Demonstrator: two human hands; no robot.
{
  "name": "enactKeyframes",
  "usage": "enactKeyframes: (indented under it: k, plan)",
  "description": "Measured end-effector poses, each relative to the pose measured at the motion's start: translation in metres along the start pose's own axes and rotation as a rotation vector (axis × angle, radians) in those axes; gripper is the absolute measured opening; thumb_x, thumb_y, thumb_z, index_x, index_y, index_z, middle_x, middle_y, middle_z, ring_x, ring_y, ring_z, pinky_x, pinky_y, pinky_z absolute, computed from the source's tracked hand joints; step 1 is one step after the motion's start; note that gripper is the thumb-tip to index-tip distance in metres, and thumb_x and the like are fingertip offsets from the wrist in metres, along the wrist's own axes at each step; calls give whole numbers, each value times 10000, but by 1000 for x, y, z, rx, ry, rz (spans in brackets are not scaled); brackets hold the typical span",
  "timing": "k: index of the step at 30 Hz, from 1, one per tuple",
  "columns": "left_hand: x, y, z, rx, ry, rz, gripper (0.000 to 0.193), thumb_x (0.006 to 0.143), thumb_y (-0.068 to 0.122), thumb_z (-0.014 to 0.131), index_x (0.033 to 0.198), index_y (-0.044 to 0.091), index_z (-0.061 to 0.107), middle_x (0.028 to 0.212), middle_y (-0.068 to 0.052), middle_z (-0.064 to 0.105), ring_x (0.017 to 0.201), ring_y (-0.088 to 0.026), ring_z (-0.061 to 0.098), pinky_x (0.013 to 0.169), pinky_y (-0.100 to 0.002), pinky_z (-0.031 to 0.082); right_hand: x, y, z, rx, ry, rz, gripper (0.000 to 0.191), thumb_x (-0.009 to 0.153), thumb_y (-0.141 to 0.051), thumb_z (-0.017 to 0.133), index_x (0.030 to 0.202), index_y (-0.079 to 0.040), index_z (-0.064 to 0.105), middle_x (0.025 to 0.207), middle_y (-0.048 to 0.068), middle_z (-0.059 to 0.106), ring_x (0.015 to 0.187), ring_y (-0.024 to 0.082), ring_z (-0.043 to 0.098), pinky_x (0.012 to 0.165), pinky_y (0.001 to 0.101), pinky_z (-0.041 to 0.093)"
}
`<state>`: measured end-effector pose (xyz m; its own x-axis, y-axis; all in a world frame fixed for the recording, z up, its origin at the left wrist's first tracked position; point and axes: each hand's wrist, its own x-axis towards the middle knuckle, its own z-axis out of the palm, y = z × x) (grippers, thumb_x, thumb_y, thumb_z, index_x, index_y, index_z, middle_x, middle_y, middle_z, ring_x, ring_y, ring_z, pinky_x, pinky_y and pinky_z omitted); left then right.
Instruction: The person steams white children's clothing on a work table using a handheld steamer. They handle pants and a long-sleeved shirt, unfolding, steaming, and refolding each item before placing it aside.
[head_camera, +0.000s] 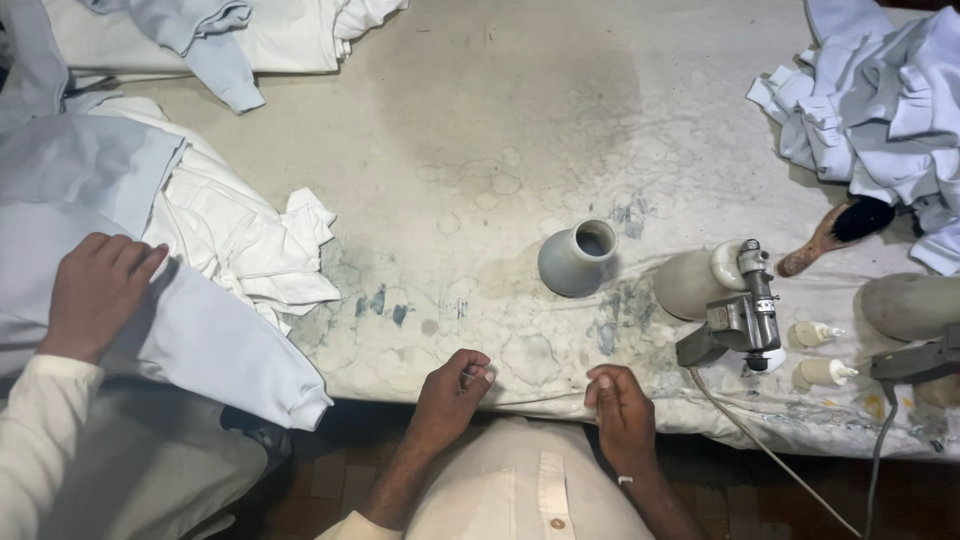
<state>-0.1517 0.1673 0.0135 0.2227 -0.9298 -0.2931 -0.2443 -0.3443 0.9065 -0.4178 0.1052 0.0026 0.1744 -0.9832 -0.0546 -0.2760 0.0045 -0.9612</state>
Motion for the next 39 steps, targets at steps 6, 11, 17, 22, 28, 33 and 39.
enactKeyframes:
  k: [6,11,17,22,28,33,39]
  plan:
    - [2,-13,-22,-3,-25,-2,307,916,224,707,1156,34,679,922,-64,736,771,-139,636,732,-288,543,92,-16,31,-199,212,-289,912,809,-92,845,1520,3,281,1498,216,458,1306,309,530,1041,437,472]
    - [2,-7,-45,-1,-39,-3,289,930,216,696,1163,47,676,923,-57,733,778,-127,650,716,-288,547,157,-33,54,-280,278,-199,920,733,-171,944,1465,-20,408,1364,181,603,1270,300,603,1060,445,498]
    - [-9,-45,-41,-46,-82,15,265,944,200,701,1155,45,666,920,-56,736,778,-128,662,711,-287,558,168,-27,60,-180,297,-332,730,775,-136,948,1353,-13,520,1277,130,669,1184,252,677,1035,396,563]
    - [-23,-34,-57,32,-373,-28,323,938,272,699,1169,55,640,939,-74,721,828,-135,668,759,-283,543,181,-17,58,-171,308,-347,741,812,-112,949,1387,-6,494,1306,141,646,1204,245,666,1066,387,561]
    - [10,-46,-197,1591,214,740,523,929,151,568,1445,76,529,1377,-76,632,938,-143,617,753,-231,545,149,-5,62,-287,363,-237,809,849,-47,898,1476,38,393,1433,187,518,1310,279,550,1091,430,469]
    - [52,-77,-212,1477,152,560,687,861,120,605,1527,17,472,1353,-106,577,1068,-132,605,603,-228,546,73,3,110,-13,183,-21,441,946,-41,761,1345,1,578,1164,73,677,996,134,631,875,269,535]
    - [70,-9,-183,1038,204,499,473,860,96,613,1317,-21,630,1192,-114,682,1014,-203,683,607,-296,556,56,-24,166,51,-225,227,176,924,-70,731,1088,-8,713,822,9,691,733,61,609,676,215,526]
